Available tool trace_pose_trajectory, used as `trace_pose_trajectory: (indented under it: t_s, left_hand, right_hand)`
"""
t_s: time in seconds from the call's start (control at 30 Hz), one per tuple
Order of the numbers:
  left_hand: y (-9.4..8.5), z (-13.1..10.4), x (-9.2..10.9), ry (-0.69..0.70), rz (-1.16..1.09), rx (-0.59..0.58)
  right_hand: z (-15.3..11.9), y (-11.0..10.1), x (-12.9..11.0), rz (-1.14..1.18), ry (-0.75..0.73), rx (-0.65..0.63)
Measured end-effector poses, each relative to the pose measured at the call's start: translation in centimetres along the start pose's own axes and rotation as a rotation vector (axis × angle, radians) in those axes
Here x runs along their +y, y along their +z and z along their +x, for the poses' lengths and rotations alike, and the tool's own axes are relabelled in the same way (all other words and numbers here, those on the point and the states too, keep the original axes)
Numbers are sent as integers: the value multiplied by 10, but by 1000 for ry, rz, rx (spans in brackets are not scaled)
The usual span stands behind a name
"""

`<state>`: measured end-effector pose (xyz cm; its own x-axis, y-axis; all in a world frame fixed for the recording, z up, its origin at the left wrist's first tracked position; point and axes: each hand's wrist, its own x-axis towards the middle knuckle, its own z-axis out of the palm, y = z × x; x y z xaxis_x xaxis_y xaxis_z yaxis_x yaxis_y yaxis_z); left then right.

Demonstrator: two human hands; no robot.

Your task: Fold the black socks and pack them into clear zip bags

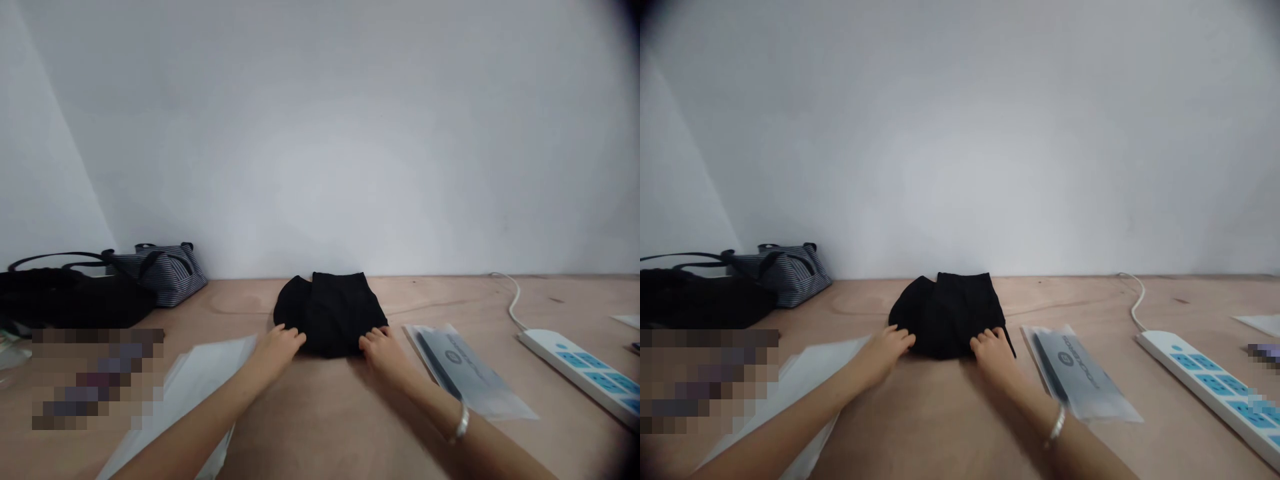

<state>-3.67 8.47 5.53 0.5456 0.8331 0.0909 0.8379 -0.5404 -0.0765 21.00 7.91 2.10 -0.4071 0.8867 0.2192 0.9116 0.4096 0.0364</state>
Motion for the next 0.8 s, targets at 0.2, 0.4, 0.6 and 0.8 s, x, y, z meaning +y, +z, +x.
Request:
trace_pose_trajectory:
  t_s: [0.2, 0.4, 0.6, 0.8]
  left_hand:
    - [-30, -76, 38, 187, -254, -163]
    - [-13, -74, 64, -17, -334, 84]
    - [42, -56, 75, -208, -204, -27]
    - [50, -74, 73, -183, -177, -47]
  right_hand:
    - [-82, -31, -5, 447, -50, -222]
    - [-64, -37, -3, 494, -32, -50]
    - [-42, 3, -3, 260, -42, -162]
    - [-64, 17, -8, 251, -33, -192]
